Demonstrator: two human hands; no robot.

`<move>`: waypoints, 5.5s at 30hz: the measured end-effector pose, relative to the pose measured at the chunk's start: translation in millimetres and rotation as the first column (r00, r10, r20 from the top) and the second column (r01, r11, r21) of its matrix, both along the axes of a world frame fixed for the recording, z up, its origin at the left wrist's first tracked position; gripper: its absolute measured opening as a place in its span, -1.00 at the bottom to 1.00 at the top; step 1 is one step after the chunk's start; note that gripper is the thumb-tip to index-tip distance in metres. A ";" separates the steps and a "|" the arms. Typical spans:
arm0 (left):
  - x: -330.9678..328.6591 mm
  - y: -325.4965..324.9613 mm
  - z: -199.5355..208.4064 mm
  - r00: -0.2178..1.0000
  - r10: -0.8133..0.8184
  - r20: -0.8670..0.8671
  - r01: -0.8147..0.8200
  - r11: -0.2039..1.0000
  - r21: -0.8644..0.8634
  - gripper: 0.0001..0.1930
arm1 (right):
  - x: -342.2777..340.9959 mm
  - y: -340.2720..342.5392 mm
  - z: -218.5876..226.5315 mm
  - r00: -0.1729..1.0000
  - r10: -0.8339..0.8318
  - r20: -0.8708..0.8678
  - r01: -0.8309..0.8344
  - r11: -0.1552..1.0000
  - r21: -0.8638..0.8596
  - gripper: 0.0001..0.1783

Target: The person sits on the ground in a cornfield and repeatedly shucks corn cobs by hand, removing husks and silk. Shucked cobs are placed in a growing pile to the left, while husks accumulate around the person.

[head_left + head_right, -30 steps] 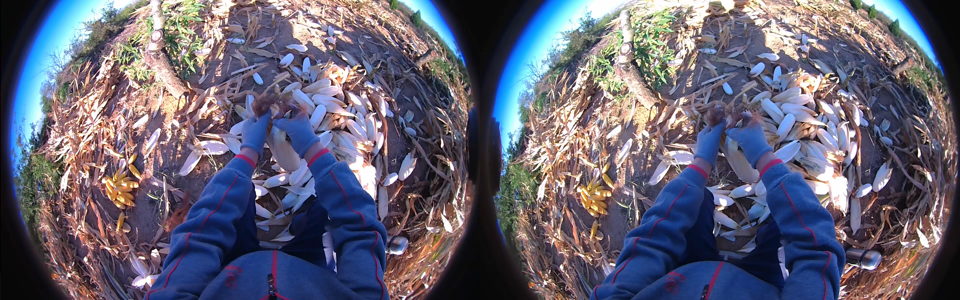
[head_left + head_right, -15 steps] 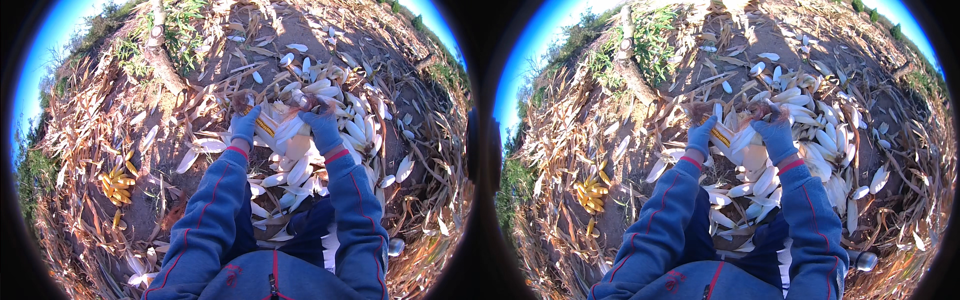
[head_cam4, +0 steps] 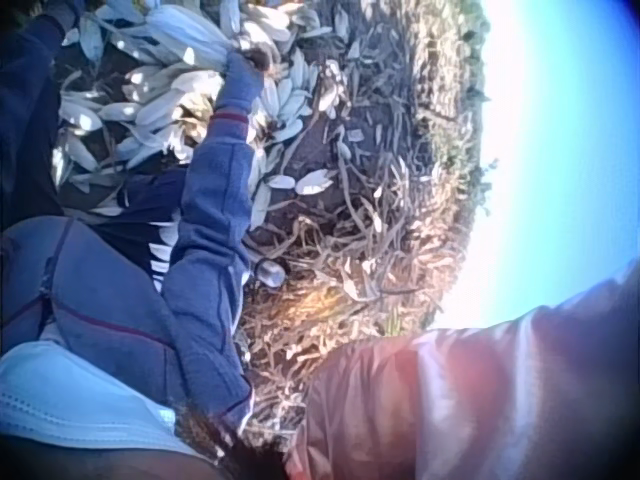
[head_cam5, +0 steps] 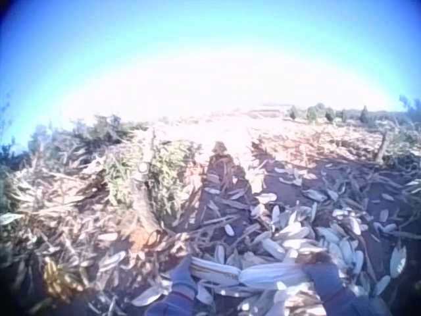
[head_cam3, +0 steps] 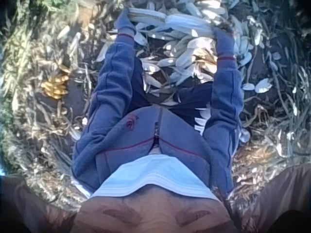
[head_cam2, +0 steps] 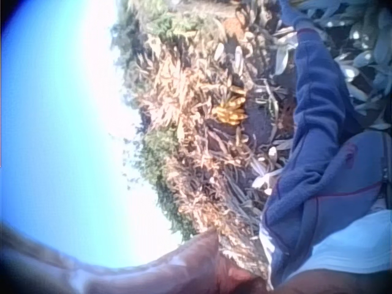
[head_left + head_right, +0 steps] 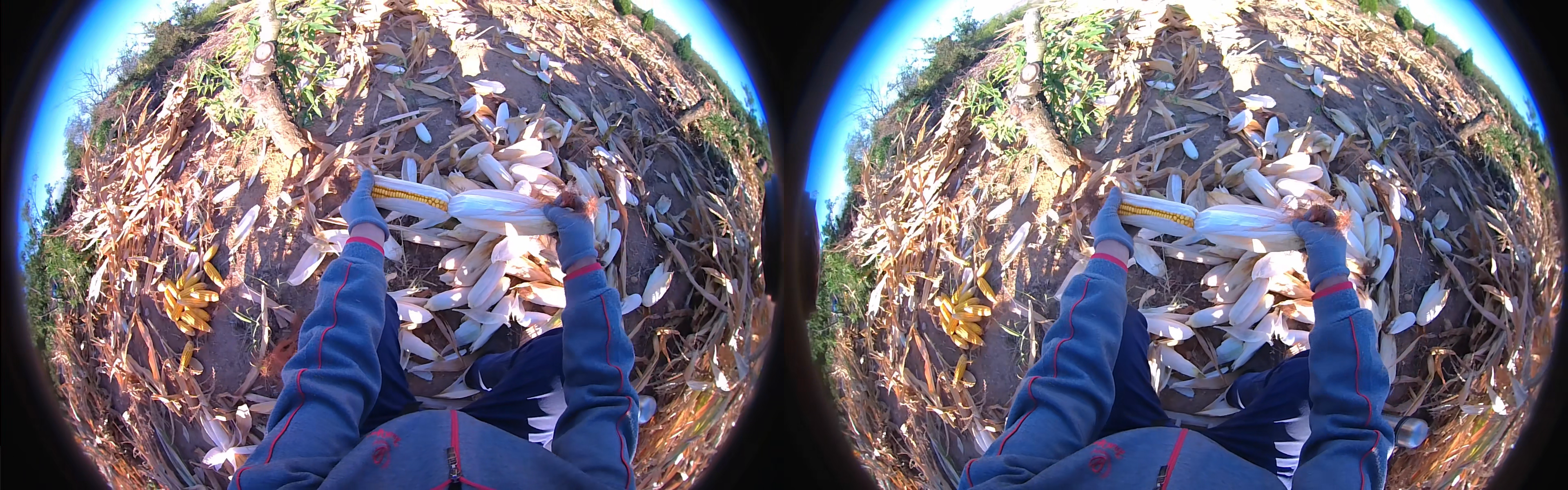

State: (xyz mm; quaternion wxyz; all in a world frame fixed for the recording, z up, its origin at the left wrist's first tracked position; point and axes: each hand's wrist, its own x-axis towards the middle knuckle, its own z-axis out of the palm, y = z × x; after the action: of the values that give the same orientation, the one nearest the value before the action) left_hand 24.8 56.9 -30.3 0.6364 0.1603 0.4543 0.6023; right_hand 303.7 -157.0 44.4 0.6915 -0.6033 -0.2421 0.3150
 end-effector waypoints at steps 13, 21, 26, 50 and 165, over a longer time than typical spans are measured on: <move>48.6 -59.6 41.5 0.840 0.023 -0.543 0.168 0.939 0.300 -0.52 | -92.5 53.5 -0.6 0.352 0.300 0.887 -0.164 0.952 -0.257 -0.38; 53.9 -67.0 49.3 0.816 -0.075 -0.573 0.272 0.925 0.266 -0.65 | -98.4 65.2 -19.3 0.364 0.554 0.749 -0.136 0.827 -0.546 -0.28; 49.6 -63.1 42.8 0.831 0.014 -0.557 0.216 0.913 0.345 -0.71 | -100.4 56.5 -5.4 0.454 0.568 0.687 -0.260 0.822 -0.507 -0.28; 57.2 -79.1 59.5 0.839 -0.512 -0.184 0.543 0.761 0.354 -0.67 | -92.7 68.7 -11.6 0.650 0.409 0.640 -0.270 0.912 -0.308 -0.41; 34.2 -71.3 41.1 0.398 -0.285 -0.872 0.838 0.499 0.220 -0.90 | -43.5 50.6 22.4 0.981 0.051 -0.189 0.013 0.946 0.324 -0.47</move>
State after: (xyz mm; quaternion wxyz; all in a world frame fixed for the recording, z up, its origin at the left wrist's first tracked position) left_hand 59.0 -14.4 10.8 0.4682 0.7508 0.3429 0.3153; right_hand 260.2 -106.4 66.8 0.7985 -0.4453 -0.2276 0.3351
